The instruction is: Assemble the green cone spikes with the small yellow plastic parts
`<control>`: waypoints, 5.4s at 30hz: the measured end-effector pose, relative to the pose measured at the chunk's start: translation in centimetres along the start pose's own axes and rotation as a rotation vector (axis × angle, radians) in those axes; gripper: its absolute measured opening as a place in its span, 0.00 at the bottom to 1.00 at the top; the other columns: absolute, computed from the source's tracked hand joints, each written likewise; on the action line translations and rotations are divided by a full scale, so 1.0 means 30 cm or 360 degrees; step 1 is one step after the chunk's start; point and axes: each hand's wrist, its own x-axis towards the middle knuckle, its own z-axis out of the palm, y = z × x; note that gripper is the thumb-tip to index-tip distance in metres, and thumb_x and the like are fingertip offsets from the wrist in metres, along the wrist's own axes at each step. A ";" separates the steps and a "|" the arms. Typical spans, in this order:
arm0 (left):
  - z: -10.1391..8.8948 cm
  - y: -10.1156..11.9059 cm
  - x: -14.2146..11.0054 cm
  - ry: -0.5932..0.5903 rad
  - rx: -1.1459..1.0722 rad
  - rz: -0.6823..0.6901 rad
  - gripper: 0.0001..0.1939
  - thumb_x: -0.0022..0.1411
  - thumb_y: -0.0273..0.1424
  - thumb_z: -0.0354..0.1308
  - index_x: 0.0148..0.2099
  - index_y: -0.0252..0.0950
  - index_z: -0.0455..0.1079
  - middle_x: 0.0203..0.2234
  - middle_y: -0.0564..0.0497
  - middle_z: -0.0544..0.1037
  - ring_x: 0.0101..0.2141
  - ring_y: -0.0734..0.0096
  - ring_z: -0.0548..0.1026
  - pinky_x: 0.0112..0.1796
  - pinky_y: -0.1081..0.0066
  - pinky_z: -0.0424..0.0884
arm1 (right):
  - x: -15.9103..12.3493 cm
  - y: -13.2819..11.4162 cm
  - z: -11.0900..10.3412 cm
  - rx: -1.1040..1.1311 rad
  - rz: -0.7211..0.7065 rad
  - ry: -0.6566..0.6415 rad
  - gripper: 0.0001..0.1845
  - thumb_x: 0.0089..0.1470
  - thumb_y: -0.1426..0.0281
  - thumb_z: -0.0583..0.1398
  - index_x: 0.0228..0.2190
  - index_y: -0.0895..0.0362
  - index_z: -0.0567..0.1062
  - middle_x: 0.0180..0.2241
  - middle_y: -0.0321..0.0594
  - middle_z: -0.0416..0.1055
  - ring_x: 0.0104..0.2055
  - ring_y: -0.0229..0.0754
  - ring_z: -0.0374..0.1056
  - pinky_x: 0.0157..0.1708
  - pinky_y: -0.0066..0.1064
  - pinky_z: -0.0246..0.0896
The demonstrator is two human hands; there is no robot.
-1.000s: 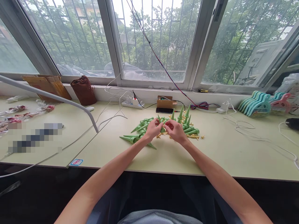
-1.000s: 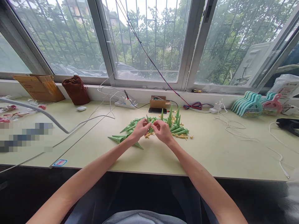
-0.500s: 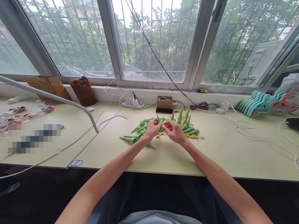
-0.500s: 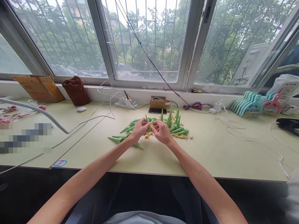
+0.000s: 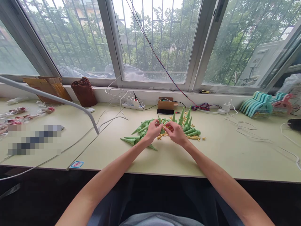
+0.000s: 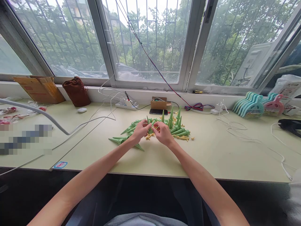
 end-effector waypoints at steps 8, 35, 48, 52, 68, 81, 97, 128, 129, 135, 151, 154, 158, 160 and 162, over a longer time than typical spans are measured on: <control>0.000 0.007 -0.010 -0.0098 -0.0023 0.0024 0.11 0.56 0.36 0.59 0.32 0.36 0.61 0.23 0.54 0.70 0.17 0.82 0.61 0.18 0.78 0.57 | 0.000 0.000 -0.006 -0.0058 0.0005 -0.0022 0.11 0.59 0.63 0.55 0.31 0.56 0.72 0.28 0.40 0.72 0.27 0.39 0.65 0.29 0.30 0.61; 0.003 -0.011 0.008 0.0035 -0.0015 0.0185 0.15 0.56 0.43 0.57 0.28 0.36 0.62 0.20 0.54 0.68 0.22 0.75 0.67 0.25 0.73 0.63 | -0.003 -0.017 -0.010 0.0070 0.0177 -0.0109 0.15 0.60 0.58 0.54 0.30 0.55 0.71 0.19 0.34 0.69 0.20 0.38 0.66 0.25 0.29 0.59; 0.005 -0.010 0.000 0.0027 0.0043 0.0222 0.16 0.56 0.43 0.57 0.28 0.37 0.61 0.20 0.55 0.67 0.21 0.77 0.64 0.22 0.75 0.62 | -0.004 -0.010 -0.012 -0.0008 0.0185 -0.0149 0.16 0.62 0.61 0.51 0.27 0.55 0.68 0.17 0.33 0.66 0.19 0.38 0.64 0.25 0.28 0.57; 0.006 -0.009 -0.003 -0.0043 0.0097 0.0288 0.16 0.58 0.42 0.55 0.28 0.37 0.58 0.19 0.56 0.66 0.19 0.79 0.61 0.21 0.76 0.61 | -0.004 -0.008 -0.011 -0.0053 0.0171 -0.0142 0.18 0.62 0.61 0.50 0.23 0.54 0.64 0.15 0.33 0.64 0.18 0.38 0.62 0.24 0.28 0.55; 0.004 0.003 -0.010 -0.0064 0.0161 0.0353 0.15 0.60 0.42 0.53 0.29 0.36 0.59 0.22 0.54 0.69 0.22 0.78 0.64 0.23 0.77 0.62 | -0.001 -0.001 -0.006 -0.0142 0.0157 -0.0122 0.21 0.62 0.59 0.50 0.20 0.55 0.61 0.16 0.32 0.61 0.19 0.36 0.58 0.23 0.28 0.49; 0.009 0.006 -0.022 -0.0134 0.0188 0.0493 0.14 0.60 0.42 0.54 0.32 0.36 0.62 0.27 0.52 0.71 0.24 0.76 0.69 0.23 0.77 0.63 | 0.004 0.019 0.000 -0.0286 0.0117 -0.0080 0.21 0.61 0.62 0.48 0.18 0.54 0.58 0.17 0.34 0.60 0.21 0.36 0.54 0.23 0.29 0.46; -0.002 0.029 -0.044 -0.0309 0.0142 0.0607 0.21 0.63 0.51 0.50 0.36 0.37 0.65 0.20 0.56 0.64 0.19 0.79 0.61 0.21 0.76 0.57 | 0.016 0.005 -0.014 -0.0189 0.0267 -0.0001 0.22 0.59 0.61 0.49 0.16 0.55 0.58 0.15 0.34 0.57 0.21 0.36 0.53 0.23 0.29 0.46; 0.002 0.006 -0.010 -0.0427 -0.0229 -0.0043 0.21 0.62 0.51 0.53 0.36 0.37 0.61 0.14 0.57 0.67 0.12 0.79 0.60 0.15 0.77 0.58 | 0.002 -0.008 -0.019 -0.0052 0.0097 0.0174 0.23 0.64 0.54 0.47 0.24 0.56 0.64 0.19 0.33 0.60 0.20 0.35 0.53 0.24 0.28 0.50; 0.003 0.007 -0.011 -0.0422 -0.0219 -0.0021 0.21 0.62 0.51 0.53 0.36 0.37 0.62 0.14 0.57 0.67 0.12 0.79 0.60 0.15 0.77 0.58 | 0.002 -0.008 -0.019 -0.0049 0.0099 0.0169 0.23 0.64 0.55 0.47 0.24 0.56 0.64 0.19 0.33 0.60 0.20 0.35 0.53 0.24 0.28 0.50; 0.002 0.010 -0.016 -0.0376 -0.0114 0.0113 0.20 0.61 0.49 0.54 0.37 0.36 0.63 0.17 0.56 0.68 0.14 0.80 0.61 0.16 0.78 0.60 | 0.005 -0.005 -0.018 -0.0040 0.0103 0.0164 0.22 0.64 0.55 0.48 0.23 0.55 0.62 0.19 0.33 0.59 0.21 0.35 0.53 0.24 0.28 0.49; 0.002 -0.003 -0.021 -0.0271 0.0237 0.0573 0.14 0.61 0.42 0.56 0.43 0.37 0.64 0.28 0.55 0.65 0.18 0.83 0.62 0.18 0.78 0.60 | 0.007 -0.003 -0.021 -0.0127 0.0147 0.0184 0.21 0.62 0.60 0.48 0.19 0.54 0.53 0.16 0.31 0.50 0.19 0.35 0.46 0.22 0.30 0.41; 0.002 -0.001 -0.021 -0.0230 0.0320 0.0652 0.12 0.61 0.38 0.56 0.43 0.37 0.64 0.29 0.55 0.66 0.19 0.83 0.62 0.20 0.78 0.61 | 0.007 0.000 -0.020 -0.0136 0.0162 0.0181 0.21 0.62 0.61 0.48 0.19 0.54 0.53 0.16 0.31 0.51 0.19 0.35 0.47 0.22 0.30 0.42; 0.002 0.001 -0.022 -0.0229 0.0340 0.0713 0.10 0.61 0.36 0.56 0.43 0.37 0.65 0.30 0.54 0.67 0.19 0.84 0.61 0.21 0.78 0.62 | 0.007 -0.002 -0.021 -0.0142 0.0174 0.0182 0.21 0.62 0.61 0.48 0.19 0.54 0.54 0.16 0.31 0.52 0.20 0.35 0.47 0.22 0.30 0.42; 0.002 0.004 -0.024 -0.0238 0.0337 0.0734 0.10 0.61 0.36 0.56 0.43 0.37 0.65 0.30 0.54 0.67 0.19 0.84 0.61 0.22 0.78 0.62 | 0.007 -0.005 -0.022 -0.0139 0.0182 0.0182 0.21 0.62 0.61 0.48 0.19 0.54 0.54 0.16 0.31 0.51 0.20 0.35 0.47 0.22 0.30 0.41; 0.002 0.007 -0.026 -0.0231 0.0345 0.0748 0.10 0.61 0.35 0.56 0.43 0.37 0.65 0.31 0.54 0.67 0.19 0.84 0.61 0.22 0.78 0.62 | 0.008 -0.008 -0.023 -0.0132 0.0195 0.0183 0.21 0.62 0.62 0.48 0.19 0.54 0.53 0.15 0.31 0.51 0.20 0.35 0.47 0.22 0.30 0.41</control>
